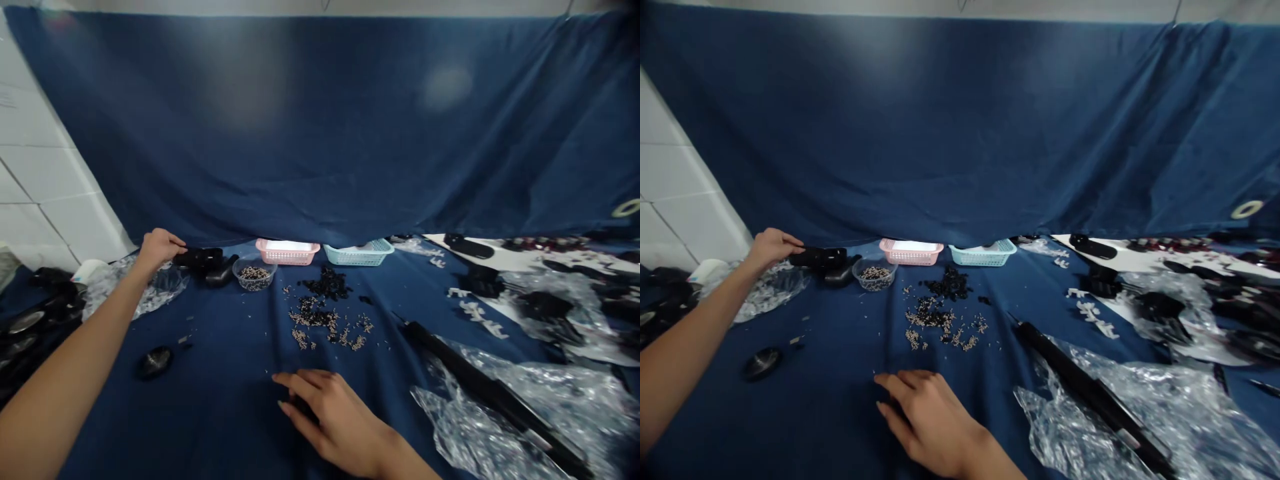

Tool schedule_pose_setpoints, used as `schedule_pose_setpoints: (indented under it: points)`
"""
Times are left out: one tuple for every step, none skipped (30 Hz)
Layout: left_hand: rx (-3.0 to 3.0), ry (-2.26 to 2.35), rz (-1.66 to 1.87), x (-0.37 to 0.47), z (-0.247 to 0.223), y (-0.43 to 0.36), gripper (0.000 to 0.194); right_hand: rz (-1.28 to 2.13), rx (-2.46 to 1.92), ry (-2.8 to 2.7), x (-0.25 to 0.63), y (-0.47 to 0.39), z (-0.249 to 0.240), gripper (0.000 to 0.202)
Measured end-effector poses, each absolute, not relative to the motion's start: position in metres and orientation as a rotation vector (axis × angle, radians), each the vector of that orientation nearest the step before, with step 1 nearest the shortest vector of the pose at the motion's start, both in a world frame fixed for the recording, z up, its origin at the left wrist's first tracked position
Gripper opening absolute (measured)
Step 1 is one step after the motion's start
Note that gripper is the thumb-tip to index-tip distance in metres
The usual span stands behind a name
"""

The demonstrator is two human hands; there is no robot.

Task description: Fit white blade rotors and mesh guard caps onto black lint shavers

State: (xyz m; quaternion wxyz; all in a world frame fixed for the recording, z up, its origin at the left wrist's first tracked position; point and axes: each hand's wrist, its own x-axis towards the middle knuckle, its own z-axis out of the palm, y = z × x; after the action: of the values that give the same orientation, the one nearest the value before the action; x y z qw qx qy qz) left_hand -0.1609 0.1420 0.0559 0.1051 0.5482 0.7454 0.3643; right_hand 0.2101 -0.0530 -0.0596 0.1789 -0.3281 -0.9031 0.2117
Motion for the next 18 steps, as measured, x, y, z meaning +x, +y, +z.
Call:
schedule_pose_setpoints:
  points:
    - [1.59, 2.227, 1.047, -0.161, 0.065, 0.135, 0.034, 0.61, -0.929, -2.546, 0.21, -0.054, -0.06, 0.04]
    - [1.565, 2.245, 1.03, -0.161, 0.075, 0.128, 0.034, 0.635, -0.923, -2.526, 0.209, -0.054, -0.061, 0.039]
    - [1.545, 2.247, 1.028, -0.159, 0.085, 0.12, 0.034, 0.697, -0.904, -2.475, 0.207, -0.055, -0.062, 0.039]
    - [1.52, 2.241, 1.042, -0.157, 0.095, 0.111, 0.031, 0.785, -0.881, -2.389, 0.205, -0.057, -0.063, 0.038]
    - [1.49, 2.225, 1.07, -0.153, 0.105, 0.101, 0.028, 0.879, -0.859, -2.28, 0.203, -0.058, -0.064, 0.038]
    - [1.461, 2.192, 1.115, -0.149, 0.113, 0.091, 0.023, 0.96, -0.845, -2.161, 0.2, -0.06, -0.065, 0.04]
    - [1.429, 2.141, 1.173, -0.143, 0.118, 0.079, 0.019, 1.014, -0.845, -2.052, 0.198, -0.062, -0.066, 0.044]
    - [1.4, 2.06, 1.231, -0.136, 0.12, 0.067, 0.014, 1.059, -0.857, -1.949, 0.195, -0.063, -0.067, 0.053]
    - [1.353, 1.979, 1.277, -0.126, 0.117, 0.052, 0.016, 1.11, -0.874, -1.851, 0.192, -0.063, -0.068, 0.065]
    - [1.298, 1.891, 1.292, -0.115, 0.11, 0.037, 0.022, 1.174, -0.881, -1.747, 0.19, -0.063, -0.068, 0.078]
    - [1.228, 1.818, 1.276, -0.101, 0.097, 0.019, 0.022, 1.251, -0.866, -1.62, 0.188, -0.062, -0.068, 0.09]
    - [1.156, 1.77, 1.244, -0.085, 0.08, 0.001, 0.019, 1.314, -0.846, -1.491, 0.187, -0.061, -0.067, 0.099]
    - [1.116, 1.708, 1.19, -0.068, 0.06, -0.019, 0.024, 1.348, -0.835, -1.379, 0.187, -0.06, -0.067, 0.103]
    - [1.08, 1.658, 1.137, -0.051, 0.039, -0.039, 0.028, 1.349, -0.838, -1.302, 0.187, -0.058, -0.066, 0.104]
    - [1.042, 1.601, 1.093, -0.034, 0.019, -0.059, 0.035, 1.32, -0.868, -1.27, 0.188, -0.057, -0.065, 0.101]
    - [0.939, 1.497, 1.048, -0.02, 0.001, -0.078, 0.04, 1.293, -0.913, -1.262, 0.189, -0.056, -0.064, 0.094]
    - [0.856, 1.408, 1.009, -0.008, -0.013, -0.094, 0.044, 1.283, -0.955, -1.269, 0.191, -0.056, -0.064, 0.084]
    - [0.8, 1.341, 0.975, 0.0, -0.023, -0.107, 0.045, 1.286, -0.992, -1.287, 0.192, -0.055, -0.064, 0.074]
